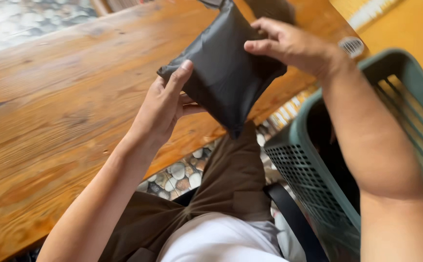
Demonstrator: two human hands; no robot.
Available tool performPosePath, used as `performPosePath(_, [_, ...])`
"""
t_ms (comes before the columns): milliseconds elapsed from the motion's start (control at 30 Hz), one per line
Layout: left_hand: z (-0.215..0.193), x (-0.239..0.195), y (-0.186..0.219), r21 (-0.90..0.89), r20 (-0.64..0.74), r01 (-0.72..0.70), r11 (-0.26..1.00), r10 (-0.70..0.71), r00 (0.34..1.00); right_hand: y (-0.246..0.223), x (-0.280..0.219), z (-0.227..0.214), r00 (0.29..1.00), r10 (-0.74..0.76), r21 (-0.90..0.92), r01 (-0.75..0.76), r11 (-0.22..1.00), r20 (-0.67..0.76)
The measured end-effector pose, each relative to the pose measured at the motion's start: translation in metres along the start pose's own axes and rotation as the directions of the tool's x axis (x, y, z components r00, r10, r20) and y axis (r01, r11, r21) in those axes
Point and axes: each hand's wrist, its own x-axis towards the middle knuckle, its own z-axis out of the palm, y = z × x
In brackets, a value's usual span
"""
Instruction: The person zips a small black pouch, places it in a basket, then retrieves a large black plastic bag. They lay the bag on a wooden table, brush it with a feather duster, and fold it into a long roll. The person continues to fold and smooth the package by hand.
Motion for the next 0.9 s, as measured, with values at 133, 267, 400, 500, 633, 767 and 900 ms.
performPosePath(133, [0.058, 0.002, -0.03, 0.03, 0.08, 0.046, 0.999, -0.048, 0.996, 0.04, -0.048, -0.045, 0.997, 0.038, -0.336, -0.057, 0.94, -0.061])
performPosePath(267, [0.12, 0.012, -0.06, 0.039, 0.138, 0.155, 0.987, -0.159, 0.978, 0.071, -0.108, -0.076, 0.999, -0.004, -0.313, -0.007, 0.95, -0.034])
performPosePath(400, [0.184, 0.01, -0.062, 0.546, 0.222, 0.143, 0.825, -0.308, 0.925, 0.126, -0.168, -0.099, 0.982, 0.129, -0.159, -0.15, 0.976, -0.135])
performPosePath(500, [0.221, 0.021, -0.098, 0.703, 0.348, -0.077, 0.707, -0.248, 0.904, 0.166, -0.209, -0.11, 0.985, 0.084, -0.062, -0.094, 0.994, -0.152])
performPosePath(633, [0.253, 0.034, -0.145, 0.743, 0.508, -0.284, 0.606, -0.233, 0.83, 0.236, -0.25, -0.118, 0.825, 0.47, 0.029, -0.487, 0.873, -0.312])
performPosePath(767, [0.268, 0.051, -0.203, 0.677, 0.733, -0.643, 0.359, -0.253, 0.631, 0.276, -0.271, -0.116, 0.735, 0.637, 0.062, -0.642, 0.764, -0.234])
performPosePath(900, [0.277, 0.056, -0.232, 0.614, 0.782, -0.749, 0.247, -0.32, 0.535, 0.303, -0.279, -0.104, 0.666, 0.734, -0.035, -0.743, 0.668, -0.131])
